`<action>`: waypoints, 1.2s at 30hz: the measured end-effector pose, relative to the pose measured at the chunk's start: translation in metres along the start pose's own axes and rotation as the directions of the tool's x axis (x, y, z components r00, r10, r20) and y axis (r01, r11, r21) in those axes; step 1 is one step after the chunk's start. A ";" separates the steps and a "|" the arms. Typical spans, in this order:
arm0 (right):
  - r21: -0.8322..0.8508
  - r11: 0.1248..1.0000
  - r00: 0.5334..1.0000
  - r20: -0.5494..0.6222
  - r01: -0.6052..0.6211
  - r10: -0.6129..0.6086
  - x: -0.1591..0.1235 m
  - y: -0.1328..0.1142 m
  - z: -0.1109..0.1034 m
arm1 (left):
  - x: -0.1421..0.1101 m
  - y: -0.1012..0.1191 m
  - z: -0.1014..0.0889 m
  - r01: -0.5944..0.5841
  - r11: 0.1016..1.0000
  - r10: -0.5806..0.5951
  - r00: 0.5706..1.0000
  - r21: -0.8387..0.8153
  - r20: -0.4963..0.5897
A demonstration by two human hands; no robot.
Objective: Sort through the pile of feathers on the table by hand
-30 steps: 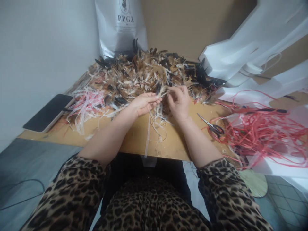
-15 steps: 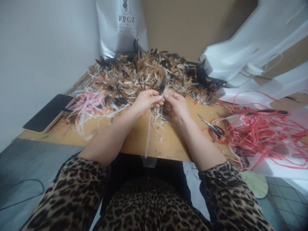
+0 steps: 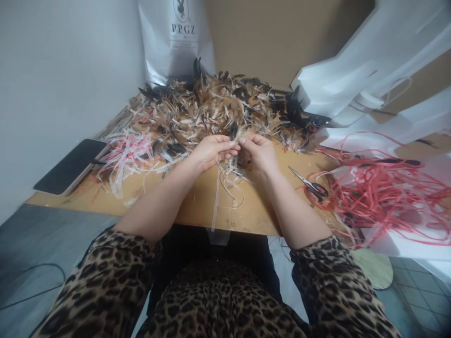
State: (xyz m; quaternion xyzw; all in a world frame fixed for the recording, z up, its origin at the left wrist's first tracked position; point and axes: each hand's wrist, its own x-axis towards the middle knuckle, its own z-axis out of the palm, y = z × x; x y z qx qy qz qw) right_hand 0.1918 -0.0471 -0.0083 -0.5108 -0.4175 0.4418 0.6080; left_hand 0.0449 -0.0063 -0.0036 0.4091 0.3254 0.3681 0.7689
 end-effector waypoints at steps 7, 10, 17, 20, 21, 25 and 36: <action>0.011 1.000 1.000 0.018 -0.004 0.003 -0.001 -0.002 0.000 | 0.000 -0.002 -0.001 -0.030 0.996 0.027 0.999 0.081 0.037; 0.003 1.000 1.000 0.031 -0.005 0.005 -0.001 -0.002 0.001 | 0.000 -0.002 -0.001 -0.039 0.991 0.034 0.999 0.132 0.043; -0.095 0.995 0.994 0.113 0.010 0.000 0.004 -0.008 -0.012 | 0.001 -0.004 -0.003 -0.069 0.980 0.063 0.997 0.185 0.037; -0.313 0.938 0.984 0.143 0.148 -0.108 0.009 -0.023 -0.031 | 0.003 -0.005 -0.005 -0.084 0.982 0.081 0.996 0.169 0.024; -0.399 0.901 0.979 0.171 0.168 -0.107 0.010 -0.029 -0.039 | 0.004 -0.005 -0.006 -0.085 0.983 0.082 0.996 0.164 0.022; -0.700 0.684 0.930 0.358 0.207 0.085 0.015 -0.042 -0.064 | 0.005 -0.006 -0.008 -0.073 0.985 0.073 0.997 0.158 0.009; -0.865 0.424 0.885 0.394 0.267 0.247 0.013 -0.032 -0.052 | 0.003 -0.006 -0.006 -0.037 0.986 0.035 0.999 0.164 0.020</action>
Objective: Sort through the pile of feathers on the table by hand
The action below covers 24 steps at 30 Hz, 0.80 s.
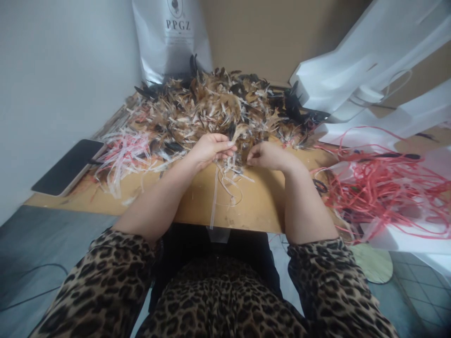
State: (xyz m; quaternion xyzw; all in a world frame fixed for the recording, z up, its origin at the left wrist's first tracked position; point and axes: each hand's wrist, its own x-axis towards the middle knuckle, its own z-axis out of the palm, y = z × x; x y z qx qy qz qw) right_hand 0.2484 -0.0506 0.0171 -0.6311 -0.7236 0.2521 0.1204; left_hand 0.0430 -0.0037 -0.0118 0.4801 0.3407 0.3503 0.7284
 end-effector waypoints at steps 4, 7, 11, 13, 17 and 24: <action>0.199 0.967 0.977 -0.172 0.159 -0.125 -0.005 0.001 -0.007 | -0.002 0.001 0.001 0.012 0.999 -0.011 1.000 -0.036 0.023; 0.340 0.908 0.948 -0.280 0.245 -0.151 -0.008 0.000 -0.011 | -0.003 0.002 0.002 0.034 0.996 -0.030 0.999 -0.078 0.045; 0.451 0.827 0.896 -0.423 0.335 -0.133 -0.008 -0.004 -0.010 | -0.003 0.003 0.002 0.058 0.987 -0.048 0.996 -0.149 0.070; 0.510 0.766 0.866 -0.485 0.392 -0.121 -0.006 -0.005 -0.007 | -0.002 0.003 0.001 0.076 0.981 -0.060 0.994 -0.179 0.090; 0.572 0.664 0.809 -0.582 0.482 -0.085 0.001 -0.007 0.000 | -0.003 0.001 -0.001 0.174 0.963 -0.132 0.971 -0.207 0.201; 0.590 0.628 0.774 -0.632 0.508 -0.032 0.009 -0.007 0.010 | -0.003 0.002 0.002 0.211 0.935 -0.146 0.962 -0.285 0.233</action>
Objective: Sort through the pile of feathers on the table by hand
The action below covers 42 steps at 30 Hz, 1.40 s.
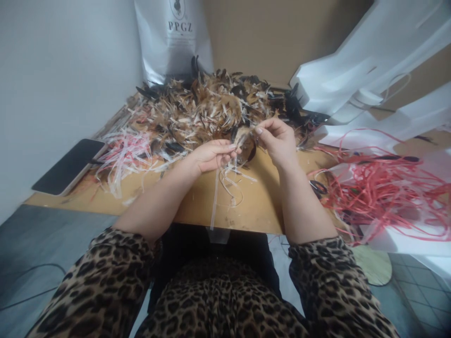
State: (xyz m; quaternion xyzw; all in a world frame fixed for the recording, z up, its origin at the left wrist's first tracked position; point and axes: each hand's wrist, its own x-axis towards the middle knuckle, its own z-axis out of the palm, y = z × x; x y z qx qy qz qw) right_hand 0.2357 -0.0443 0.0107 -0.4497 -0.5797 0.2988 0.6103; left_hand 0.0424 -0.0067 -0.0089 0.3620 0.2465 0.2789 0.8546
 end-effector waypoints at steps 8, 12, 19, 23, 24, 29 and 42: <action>-0.004 0.999 0.999 -0.035 0.034 -0.034 -0.002 0.005 0.008 | -0.001 0.006 0.001 -0.025 0.996 0.022 0.999 -0.086 -0.035; -0.038 0.995 0.993 -0.075 0.089 -0.092 -0.003 0.006 0.011 | -0.002 0.006 0.000 -0.001 0.991 0.001 1.000 -0.136 -0.001; -0.167 0.971 0.971 -0.138 0.170 -0.194 -0.004 0.016 0.012 | -0.004 0.006 0.006 -0.009 0.983 0.000 0.999 -0.184 -0.049; -0.133 0.982 0.971 -0.179 0.136 -0.159 -0.004 0.016 0.015 | -0.001 0.006 0.007 -0.077 0.984 0.063 0.994 -0.162 -0.094; -0.101 0.989 0.972 -0.200 0.107 -0.125 -0.004 0.014 0.016 | 0.000 0.006 0.006 -0.098 0.984 0.082 0.991 -0.148 -0.108; 0.021 0.987 0.983 -0.089 -0.162 0.163 -0.008 0.003 0.022 | 0.005 0.004 0.001 -0.209 0.976 0.195 0.964 -0.059 -0.178; 0.348 0.859 0.921 0.034 -0.374 0.388 -0.012 0.001 0.033 | 0.003 -0.002 0.004 -0.171 0.978 0.191 0.965 0.120 -0.181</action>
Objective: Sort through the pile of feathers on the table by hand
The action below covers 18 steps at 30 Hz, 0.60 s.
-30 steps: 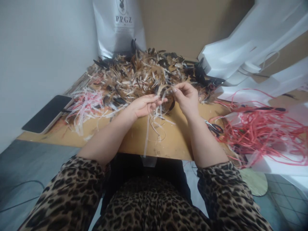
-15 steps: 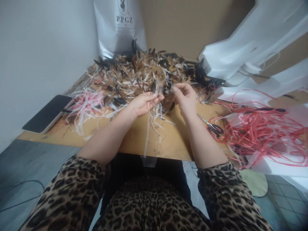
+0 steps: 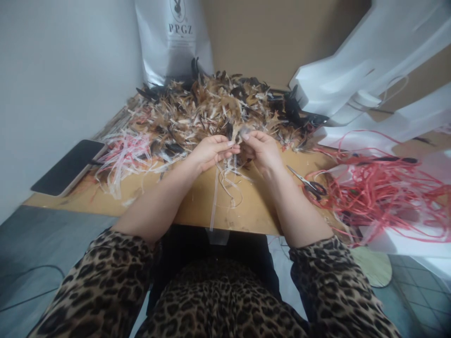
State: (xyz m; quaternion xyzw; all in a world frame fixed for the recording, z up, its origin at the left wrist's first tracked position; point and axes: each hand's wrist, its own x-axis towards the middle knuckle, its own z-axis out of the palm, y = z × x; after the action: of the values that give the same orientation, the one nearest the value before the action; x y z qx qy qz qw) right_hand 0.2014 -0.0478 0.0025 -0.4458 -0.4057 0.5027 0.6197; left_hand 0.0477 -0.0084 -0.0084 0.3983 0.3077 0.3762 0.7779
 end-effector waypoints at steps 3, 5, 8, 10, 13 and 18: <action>0.064 0.997 0.999 -0.019 -0.042 0.044 -0.001 0.001 0.003 | 0.000 0.000 0.000 0.021 1.000 -0.021 1.000 -0.011 -0.008; 0.065 0.996 0.998 -0.025 -0.059 0.060 -0.002 0.003 0.005 | 0.000 0.000 0.001 0.030 0.999 -0.031 0.999 -0.014 -0.009; 0.057 0.996 0.998 -0.020 -0.061 0.062 -0.004 0.006 0.007 | -0.002 0.001 0.003 0.042 0.999 -0.042 0.999 -0.010 -0.005; 0.046 0.998 0.999 -0.017 -0.048 0.049 -0.004 0.007 0.008 | -0.003 0.002 0.004 0.046 0.999 -0.046 0.999 -0.007 -0.002; 0.021 0.999 0.999 -0.024 -0.032 0.033 -0.005 0.009 0.009 | -0.002 0.002 0.004 0.042 0.999 -0.042 0.999 0.001 -0.002; 0.010 0.999 0.999 -0.017 -0.041 0.041 -0.006 0.010 0.009 | -0.002 0.002 0.003 -0.009 0.997 0.007 1.000 0.082 0.018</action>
State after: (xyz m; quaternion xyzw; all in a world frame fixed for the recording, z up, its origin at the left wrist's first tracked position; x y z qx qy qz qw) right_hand 0.1889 -0.0510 -0.0047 -0.4554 -0.3886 0.5134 0.6148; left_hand 0.0483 -0.0100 -0.0051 0.4347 0.3145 0.3627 0.7619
